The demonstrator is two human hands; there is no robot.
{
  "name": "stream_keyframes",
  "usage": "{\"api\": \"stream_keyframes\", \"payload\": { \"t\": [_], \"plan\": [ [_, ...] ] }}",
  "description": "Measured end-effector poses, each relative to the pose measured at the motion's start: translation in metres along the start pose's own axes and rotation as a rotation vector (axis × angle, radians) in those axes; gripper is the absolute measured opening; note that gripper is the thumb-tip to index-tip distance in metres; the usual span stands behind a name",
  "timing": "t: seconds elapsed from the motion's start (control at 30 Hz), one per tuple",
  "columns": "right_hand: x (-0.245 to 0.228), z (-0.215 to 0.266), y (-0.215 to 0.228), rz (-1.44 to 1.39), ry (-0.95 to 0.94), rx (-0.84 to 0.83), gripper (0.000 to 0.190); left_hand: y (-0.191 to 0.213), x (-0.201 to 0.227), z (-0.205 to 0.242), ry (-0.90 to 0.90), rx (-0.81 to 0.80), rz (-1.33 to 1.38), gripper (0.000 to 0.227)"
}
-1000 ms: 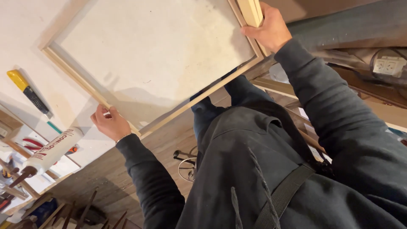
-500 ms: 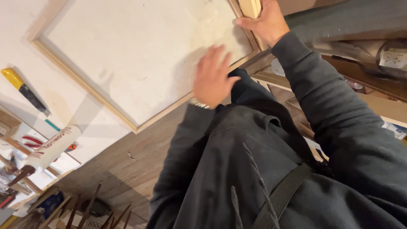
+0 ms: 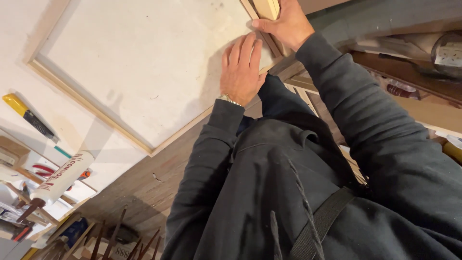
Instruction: The recorder assembles wooden frame pieces by fitting them together and applying glue to the joints.
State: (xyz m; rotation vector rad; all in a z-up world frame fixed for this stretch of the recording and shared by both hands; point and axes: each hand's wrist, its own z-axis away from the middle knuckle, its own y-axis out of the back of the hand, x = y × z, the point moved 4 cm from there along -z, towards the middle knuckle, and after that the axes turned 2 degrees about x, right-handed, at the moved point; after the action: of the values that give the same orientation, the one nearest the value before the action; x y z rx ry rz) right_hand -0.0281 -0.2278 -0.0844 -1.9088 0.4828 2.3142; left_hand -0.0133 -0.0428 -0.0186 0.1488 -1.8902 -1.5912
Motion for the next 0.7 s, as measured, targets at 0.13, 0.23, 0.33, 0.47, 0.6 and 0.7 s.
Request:
{"api": "stream_keyframes", "payload": {
  "t": [0.13, 0.23, 0.33, 0.47, 0.6, 0.7],
  "plan": [
    [-0.003, 0.012, 0.013, -0.133, -0.138, -0.032, 0.047, 0.004, -0.003, -0.007, -0.02, -0.004, -0.003, 0.083],
    [0.009, 0.033, 0.023, -0.304, -0.314, -0.065, 0.043, 0.009, -0.006, -0.012, -0.055, -0.014, 0.007, 0.088],
    [0.015, 0.05, 0.027, -0.374, -0.377, -0.09, 0.053, 0.008, -0.008, -0.009, -0.052, -0.021, 0.0, 0.094],
    [0.008, 0.049, 0.019, -0.28, -0.212, -0.154, 0.059, 0.01, -0.007, 0.0, 0.035, 0.012, -0.074, 0.098],
    [-0.014, 0.034, 0.007, -0.244, -0.079, -0.169, 0.053, 0.011, -0.007, 0.008, 0.093, 0.064, -0.144, 0.103],
    [-0.015, 0.021, 0.0, -0.228, -0.163, -0.154, 0.052, 0.012, -0.007, 0.01, 0.117, 0.099, -0.157, 0.108]
  ]
}}
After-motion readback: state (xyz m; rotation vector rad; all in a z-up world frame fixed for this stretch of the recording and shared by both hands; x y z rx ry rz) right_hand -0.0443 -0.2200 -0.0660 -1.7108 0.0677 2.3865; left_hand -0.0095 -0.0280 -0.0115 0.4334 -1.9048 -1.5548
